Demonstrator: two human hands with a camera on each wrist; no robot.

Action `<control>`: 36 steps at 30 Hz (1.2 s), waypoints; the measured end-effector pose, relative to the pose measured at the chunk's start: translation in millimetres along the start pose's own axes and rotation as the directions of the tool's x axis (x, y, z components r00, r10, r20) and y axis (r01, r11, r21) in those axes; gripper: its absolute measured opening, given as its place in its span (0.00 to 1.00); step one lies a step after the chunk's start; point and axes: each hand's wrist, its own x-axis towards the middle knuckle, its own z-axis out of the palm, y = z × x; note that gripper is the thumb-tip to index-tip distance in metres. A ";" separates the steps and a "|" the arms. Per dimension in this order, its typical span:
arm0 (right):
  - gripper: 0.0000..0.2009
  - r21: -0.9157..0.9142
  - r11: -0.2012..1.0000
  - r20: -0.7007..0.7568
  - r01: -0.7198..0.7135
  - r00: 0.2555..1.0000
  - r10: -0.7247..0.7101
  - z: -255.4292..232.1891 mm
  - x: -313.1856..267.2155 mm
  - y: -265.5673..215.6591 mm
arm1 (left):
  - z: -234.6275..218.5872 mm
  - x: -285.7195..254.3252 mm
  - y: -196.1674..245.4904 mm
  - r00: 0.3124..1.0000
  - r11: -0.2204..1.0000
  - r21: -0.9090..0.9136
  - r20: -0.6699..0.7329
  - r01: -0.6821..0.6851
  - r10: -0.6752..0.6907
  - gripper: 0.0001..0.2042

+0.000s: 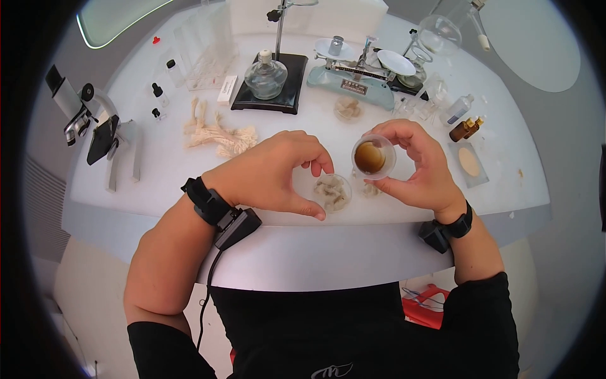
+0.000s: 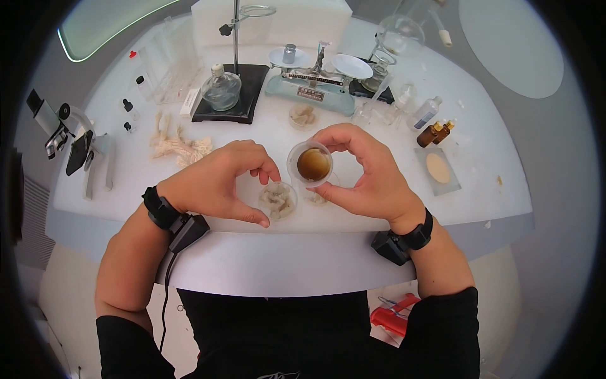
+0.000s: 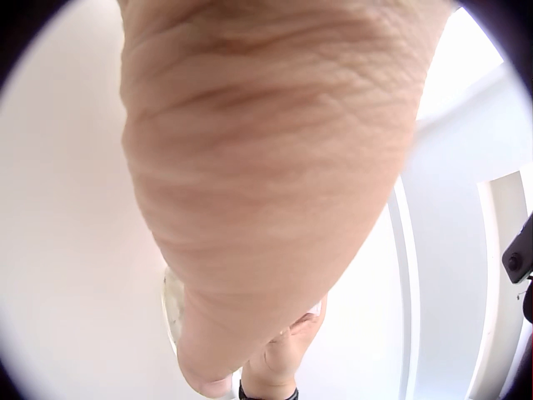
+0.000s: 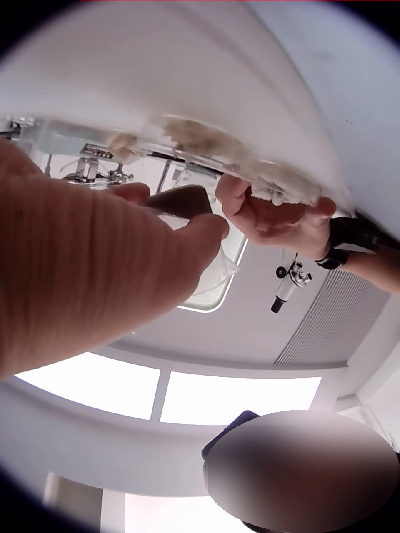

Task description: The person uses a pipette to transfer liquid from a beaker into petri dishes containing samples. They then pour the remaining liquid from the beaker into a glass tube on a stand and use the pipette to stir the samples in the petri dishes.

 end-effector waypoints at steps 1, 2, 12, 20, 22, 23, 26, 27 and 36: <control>0.30 -0.011 1.000 0.021 0.009 1.000 -0.009 -0.7 0.4 -0.3 | 0.4 0.6 -1.0 1.000 1.000 0.002 -0.007 -0.004 0.004 0.29; 0.29 -0.020 1.000 0.040 0.018 0.999 -0.017 -1.0 -0.1 -0.7 | -0.3 1.7 -2.4 1.000 1.000 0.007 0.004 -0.003 0.003 0.29; 0.29 -0.012 0.999 0.002 0.041 0.999 -0.041 2.6 -2.0 -2.4 | 5.7 5.6 -12.9 0.999 0.995 -0.089 0.010 0.041 -0.040 0.30; 0.28 -0.170 0.980 -0.022 0.099 0.994 -0.104 -0.5 1.6 -8.5 | 6.5 6.0 -11.2 0.999 0.999 -0.020 0.005 0.034 -0.034 0.30; 0.28 -0.184 0.976 -0.013 0.112 0.993 -0.116 -1.3 1.5 -6.8 | 8.3 5.2 -16.4 1.000 1.000 -0.029 -0.017 -0.011 0.011 0.30; 0.29 -0.199 0.972 -0.011 0.128 0.991 -0.133 -1.0 1.8 -5.8 | 7.9 4.7 -17.6 1.000 0.999 -0.034 -0.013 -0.015 0.015 0.30; 0.29 -0.228 0.959 -0.002 0.165 0.985 -0.170 -1.2 2.9 -4.7 | 8.5 5.9 -17.7 1.000 0.999 -0.044 -0.014 -0.025 0.024 0.31; 0.29 -0.235 0.959 0.008 0.157 0.987 -0.160 -1.3 3.3 -4.8 | 8.8 5.2 -18.1 0.999 0.999 -0.023 -0.027 -0.038 0.037 0.31; 0.28 -0.251 0.959 0.055 0.130 0.991 -0.120 4.4 6.6 -3.7 | 14.0 0.1 -27.2 0.980 0.988 0.001 -0.126 -0.157 0.156 0.29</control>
